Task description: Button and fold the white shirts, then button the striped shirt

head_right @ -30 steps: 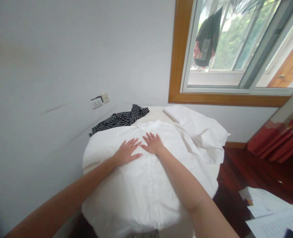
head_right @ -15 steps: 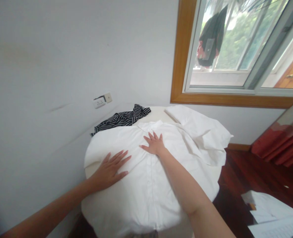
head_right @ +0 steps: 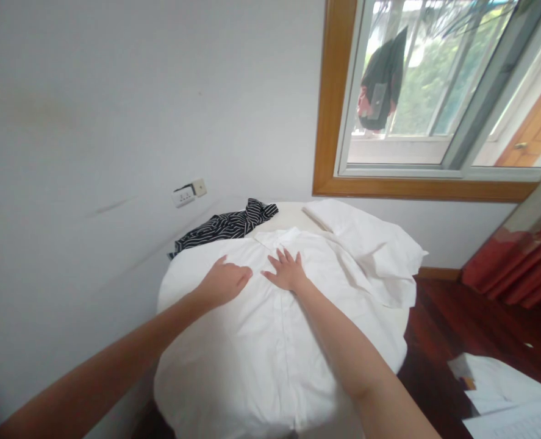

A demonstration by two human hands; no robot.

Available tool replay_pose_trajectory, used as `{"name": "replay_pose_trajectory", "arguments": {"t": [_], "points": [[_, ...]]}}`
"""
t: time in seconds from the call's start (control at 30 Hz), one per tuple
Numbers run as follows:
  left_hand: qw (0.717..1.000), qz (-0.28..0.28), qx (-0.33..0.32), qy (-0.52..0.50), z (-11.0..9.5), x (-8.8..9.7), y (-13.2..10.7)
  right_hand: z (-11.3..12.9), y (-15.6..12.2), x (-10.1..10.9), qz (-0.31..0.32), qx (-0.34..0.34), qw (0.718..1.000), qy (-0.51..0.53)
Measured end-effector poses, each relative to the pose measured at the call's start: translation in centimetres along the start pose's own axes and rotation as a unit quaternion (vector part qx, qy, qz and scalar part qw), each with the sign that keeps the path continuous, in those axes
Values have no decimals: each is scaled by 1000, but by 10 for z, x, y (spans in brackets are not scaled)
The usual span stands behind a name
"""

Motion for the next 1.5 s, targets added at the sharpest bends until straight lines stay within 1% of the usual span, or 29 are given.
{"name": "replay_pose_trajectory", "arguments": {"t": [0.03,0.07,0.13,0.17,0.23,0.3,0.37,0.43,0.47,0.53,0.6,0.7,0.8,0.87,0.93,1.07,1.13,1.17,1.23,1.3,1.37,1.5], "points": [[1000,2,7,-10,-5,2,19,0,0,0,-6,1,1000,0],[999,15,28,-16,-9,1,38,0,0,0,-13,0,1000,-2],[994,26,104,-20,-12,-6,70,0,1,1,-25,-4,1000,-4],[991,30,130,-19,-13,-11,83,-1,1,1,-30,-5,1000,-5],[983,22,179,-15,-11,-23,102,-1,2,1,-37,-3,999,-7],[977,-19,210,-14,-5,-34,112,-1,4,-1,-44,5,999,-9],[973,-87,212,-17,6,-41,115,0,5,-3,-53,10,998,-11],[972,-142,187,-21,17,-48,113,1,4,-5,-56,9,998,-13],[971,-157,178,-22,23,-51,112,1,3,-5,-56,7,998,-14],[969,-169,178,-22,33,-57,110,2,3,-3,-52,5,998,-18],[967,-172,187,-26,40,-61,111,1,9,5,-54,12,998,-22],[967,-159,197,-44,43,-67,118,-7,30,22,-70,2,997,-25],[965,-142,207,-75,47,-72,123,-27,59,30,-95,-77,992,-32],[965,-140,198,-103,47,-74,125,-40,73,28,-108,-113,987,-30],[965,-151,162,-140,44,-73,126,-49,82,21,-103,-117,987,-24],[956,-187,35,-221,24,-68,131,-57,87,13,-82,-79,993,1],[954,-185,6,-238,15,-70,137,-59,87,13,-85,-71,994,10],[954,-179,11,-239,13,-72,141,-60,87,14,-88,-67,994,14],[957,-162,42,-237,15,-75,150,-61,89,14,-91,-62,994,24],[958,-139,68,-241,18,-78,159,-63,90,13,-90,-68,993,29],[958,-122,81,-247,21,-79,165,-64,91,11,-87,-79,993,21],[953,-147,77,-254,23,-79,164,-63,91,8,-96,-84,992,2]]}}
Point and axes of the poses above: each hand's wrist, its own y-axis towards the middle knuckle, its own x-axis out of the back of the hand, z = x × y, the point moved 5 cm from there along y, towards the middle knuckle, and after that the axes turned 2 degrees about -y, right-handed, at the moved point
